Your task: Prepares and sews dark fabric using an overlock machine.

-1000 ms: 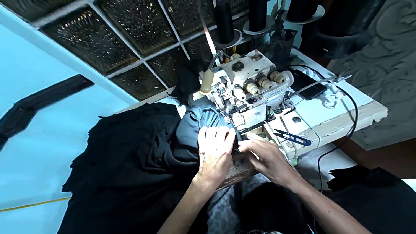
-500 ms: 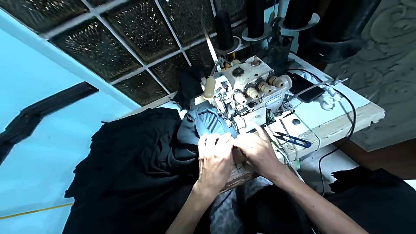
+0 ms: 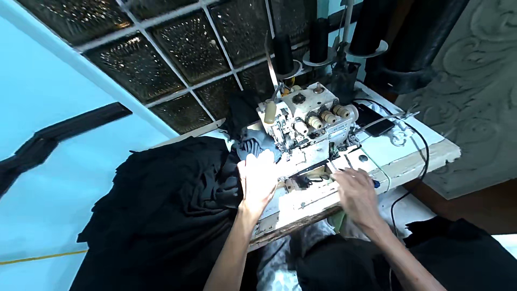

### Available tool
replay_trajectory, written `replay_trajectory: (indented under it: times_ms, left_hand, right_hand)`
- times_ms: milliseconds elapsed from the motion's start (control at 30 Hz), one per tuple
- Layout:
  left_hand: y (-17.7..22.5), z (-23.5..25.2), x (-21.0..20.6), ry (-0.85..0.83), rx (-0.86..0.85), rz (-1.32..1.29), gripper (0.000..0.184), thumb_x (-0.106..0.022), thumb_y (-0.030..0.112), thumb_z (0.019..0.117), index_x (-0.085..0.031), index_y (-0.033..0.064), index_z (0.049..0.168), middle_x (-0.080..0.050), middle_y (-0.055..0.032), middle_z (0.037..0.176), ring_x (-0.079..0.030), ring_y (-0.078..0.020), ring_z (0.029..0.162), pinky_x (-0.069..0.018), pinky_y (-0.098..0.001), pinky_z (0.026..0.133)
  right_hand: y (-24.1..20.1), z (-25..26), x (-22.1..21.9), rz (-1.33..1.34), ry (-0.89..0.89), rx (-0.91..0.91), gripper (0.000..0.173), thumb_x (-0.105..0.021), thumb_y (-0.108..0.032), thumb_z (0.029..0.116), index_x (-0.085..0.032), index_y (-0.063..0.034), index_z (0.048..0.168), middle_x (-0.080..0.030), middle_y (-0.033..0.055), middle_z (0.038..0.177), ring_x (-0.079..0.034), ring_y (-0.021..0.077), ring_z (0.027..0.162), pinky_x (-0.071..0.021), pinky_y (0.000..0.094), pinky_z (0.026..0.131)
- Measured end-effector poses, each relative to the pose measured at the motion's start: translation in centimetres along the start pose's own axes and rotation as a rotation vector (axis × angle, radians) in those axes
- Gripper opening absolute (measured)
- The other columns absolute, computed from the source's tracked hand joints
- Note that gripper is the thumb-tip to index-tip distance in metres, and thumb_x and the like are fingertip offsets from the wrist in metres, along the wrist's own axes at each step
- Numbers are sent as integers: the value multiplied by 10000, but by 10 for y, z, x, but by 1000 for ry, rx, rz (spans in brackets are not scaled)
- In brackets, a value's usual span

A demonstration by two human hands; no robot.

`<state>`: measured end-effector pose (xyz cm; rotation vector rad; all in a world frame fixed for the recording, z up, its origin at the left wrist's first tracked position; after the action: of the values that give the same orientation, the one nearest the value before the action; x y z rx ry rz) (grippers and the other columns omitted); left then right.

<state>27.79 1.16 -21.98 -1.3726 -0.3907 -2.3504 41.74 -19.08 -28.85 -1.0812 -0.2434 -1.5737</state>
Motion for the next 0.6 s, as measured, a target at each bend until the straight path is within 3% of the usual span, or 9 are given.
replay_trajectory:
  times_ms: [33,100,167,233,333,367,500,600]
  left_hand:
    - [5,-4,5,-22,44,14,119,-661,132,931,-706,39,991,-670,-167,924,-618,-418,872,-448,-587,753]
    - [15,-19,13,-37,98,-7,159,-618,117,954,-721,14,1017,-689,-183,940,-647,-418,875,-479,-575,758]
    - [23,-34,15,19,75,17,172,-612,94,942,-749,10,1001,-718,-181,920,-690,-399,832,-524,-543,713]
    - [28,-42,14,48,61,51,218,-595,85,937,-758,-4,1050,-744,-186,964,-717,-386,824,-547,-521,693]
    - [31,-44,9,83,68,58,251,-581,92,946,-750,-14,1099,-751,-178,1012,-723,-375,840,-551,-506,701]
    - [31,-45,7,91,71,58,263,-581,96,946,-748,-16,1115,-753,-178,1037,-723,-375,850,-549,-507,706]
    - [33,-48,-1,153,85,83,305,-642,97,882,-735,-36,1140,-750,-183,1037,-721,-359,829,-547,-492,691]
    - [34,-48,-4,182,87,96,338,-683,73,832,-722,-48,1145,-744,-191,1033,-716,-357,819,-538,-488,683]
  right_hand:
    - [11,-2,4,-53,-85,-92,297,-554,75,918,-715,64,1167,-703,261,1215,-625,510,1202,-444,667,1052]
    - [23,-6,6,-156,-216,-185,368,-543,130,919,-644,111,1273,-648,312,1298,-612,517,1227,-459,633,1052]
    - [22,-10,5,-221,-255,-179,405,-552,179,888,-623,134,1284,-640,335,1290,-635,512,1195,-493,606,1020]
    - [19,-9,4,-257,-232,-149,351,-570,186,877,-643,151,1219,-669,349,1195,-670,519,1110,-529,604,946]
    - [29,2,4,-275,-117,-78,168,-606,121,878,-689,127,1023,-689,316,932,-705,509,852,-570,578,676]
    - [33,7,6,-251,-101,-88,152,-589,87,906,-696,108,1012,-686,303,897,-702,505,808,-560,583,628]
    - [11,29,25,-43,-183,-226,315,-480,-101,1058,-671,1,1287,-713,297,1042,-705,518,810,-534,652,681]
    - [-33,47,38,30,-267,-198,401,-583,-234,1041,-590,4,1363,-702,274,1109,-711,475,839,-549,629,721]
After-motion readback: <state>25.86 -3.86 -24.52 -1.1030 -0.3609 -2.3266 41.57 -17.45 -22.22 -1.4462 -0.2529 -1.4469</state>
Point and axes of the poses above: each hand's wrist, its own z-axis towards the middle knuckle, its own x-axis out of the back of the hand, y = z × x, the point moved 1 cm from there along z, towards the middle knuckle
